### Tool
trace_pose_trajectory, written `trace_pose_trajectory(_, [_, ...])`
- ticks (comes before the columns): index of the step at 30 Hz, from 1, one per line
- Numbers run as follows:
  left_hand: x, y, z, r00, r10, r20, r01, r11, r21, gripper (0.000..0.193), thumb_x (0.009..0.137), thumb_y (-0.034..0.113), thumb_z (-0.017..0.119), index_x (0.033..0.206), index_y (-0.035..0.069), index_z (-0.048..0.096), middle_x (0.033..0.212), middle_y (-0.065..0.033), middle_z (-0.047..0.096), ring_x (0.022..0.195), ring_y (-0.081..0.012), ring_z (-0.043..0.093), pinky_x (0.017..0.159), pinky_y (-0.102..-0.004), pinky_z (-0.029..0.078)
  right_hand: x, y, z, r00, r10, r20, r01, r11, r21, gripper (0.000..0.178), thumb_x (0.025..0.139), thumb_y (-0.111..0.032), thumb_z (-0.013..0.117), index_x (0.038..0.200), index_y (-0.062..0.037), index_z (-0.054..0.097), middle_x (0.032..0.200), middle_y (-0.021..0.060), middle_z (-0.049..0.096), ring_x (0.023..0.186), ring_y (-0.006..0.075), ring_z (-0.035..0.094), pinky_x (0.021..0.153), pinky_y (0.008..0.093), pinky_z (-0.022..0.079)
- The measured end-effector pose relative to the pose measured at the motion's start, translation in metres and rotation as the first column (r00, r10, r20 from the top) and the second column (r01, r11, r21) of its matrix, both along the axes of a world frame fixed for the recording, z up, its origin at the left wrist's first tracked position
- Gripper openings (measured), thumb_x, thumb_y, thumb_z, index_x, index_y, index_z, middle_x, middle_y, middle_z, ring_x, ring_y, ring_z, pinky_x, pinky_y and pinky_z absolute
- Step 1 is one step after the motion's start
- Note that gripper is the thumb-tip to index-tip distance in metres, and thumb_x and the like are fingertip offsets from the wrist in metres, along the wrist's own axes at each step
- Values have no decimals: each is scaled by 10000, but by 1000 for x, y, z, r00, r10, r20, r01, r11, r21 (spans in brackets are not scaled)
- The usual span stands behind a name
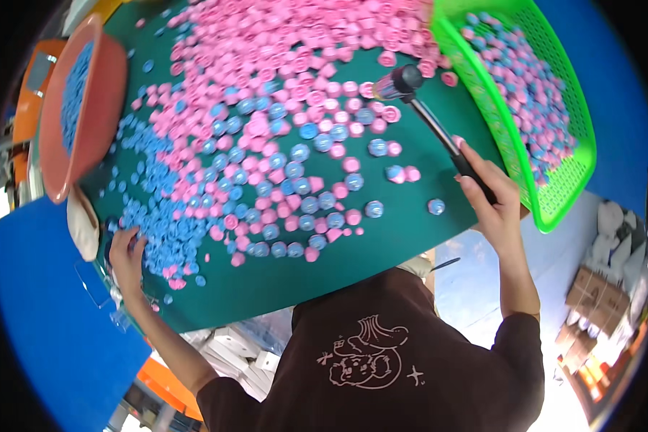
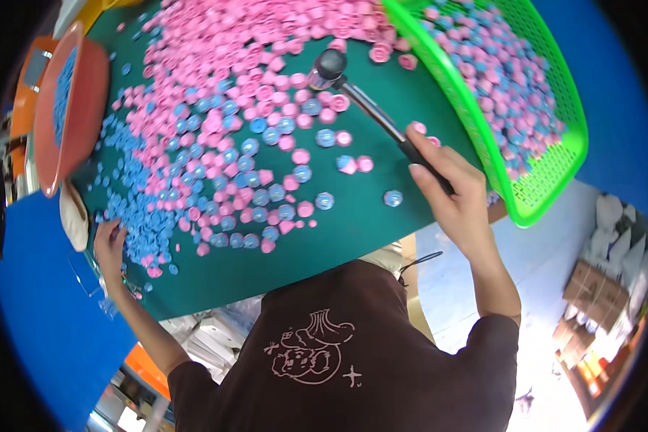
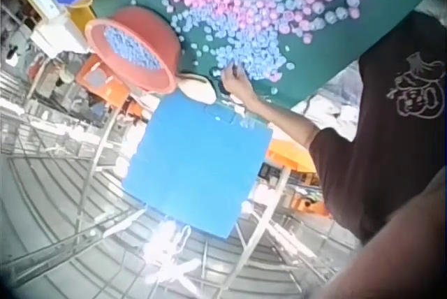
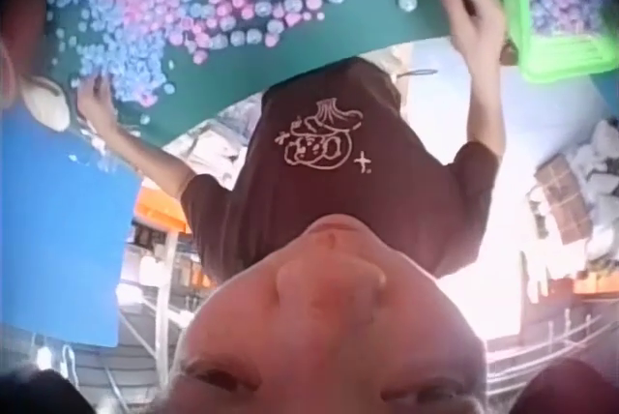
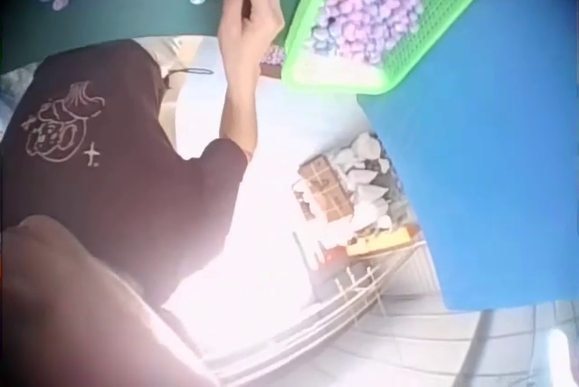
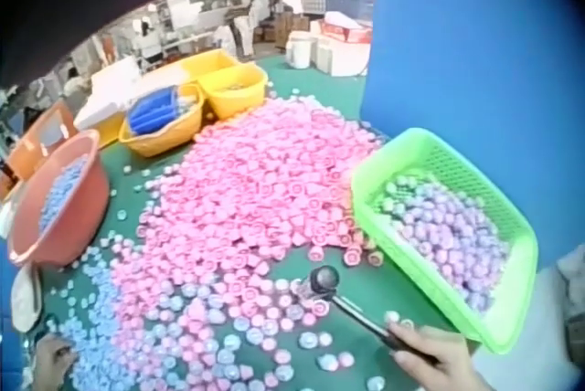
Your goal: Assembling toy components by joining pink and blue plastic pieces using a mallet.
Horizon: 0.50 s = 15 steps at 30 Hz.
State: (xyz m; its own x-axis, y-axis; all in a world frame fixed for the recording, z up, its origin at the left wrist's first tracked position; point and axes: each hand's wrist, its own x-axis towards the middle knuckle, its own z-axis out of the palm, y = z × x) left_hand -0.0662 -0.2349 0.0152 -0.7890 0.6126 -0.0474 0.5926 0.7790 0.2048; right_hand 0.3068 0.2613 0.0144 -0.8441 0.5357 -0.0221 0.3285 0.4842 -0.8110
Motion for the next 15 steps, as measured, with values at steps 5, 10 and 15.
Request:
trace_pose_trajectory(5, [27,87,20,977,214,-20,-202,946,253,220,816,74,735,1026,23,694,815,12,576,688,-60,449,621,-214,392,16,-1,9,999,-44,14,43,997,60,424,892,-67,633,1307,-10,566,828,54,592,729,110,516,660,229,394])
trace_pose_trajectory(10, [124,289,14,961,-278,-1,233,802,550,317,732,65,792,1038,50,708,851,-66,702,725,-148,627,658,-281,493,24,5,-3,994,-104,35,105,994,-24,406,907,-81,620,1303,-6,567,835,54,595,731,108,515,655,228,393])
trace_pose_trajectory(15, [153,375,-14,869,-494,-5,393,685,614,262,735,115,786,980,60,710,839,-65,689,747,-207,616,681,-315,482,26,4,-1,994,-107,13,108,993,-45,404,912,-86,616,1305,-7,566,834,53,595,730,107,513,655,225,391])
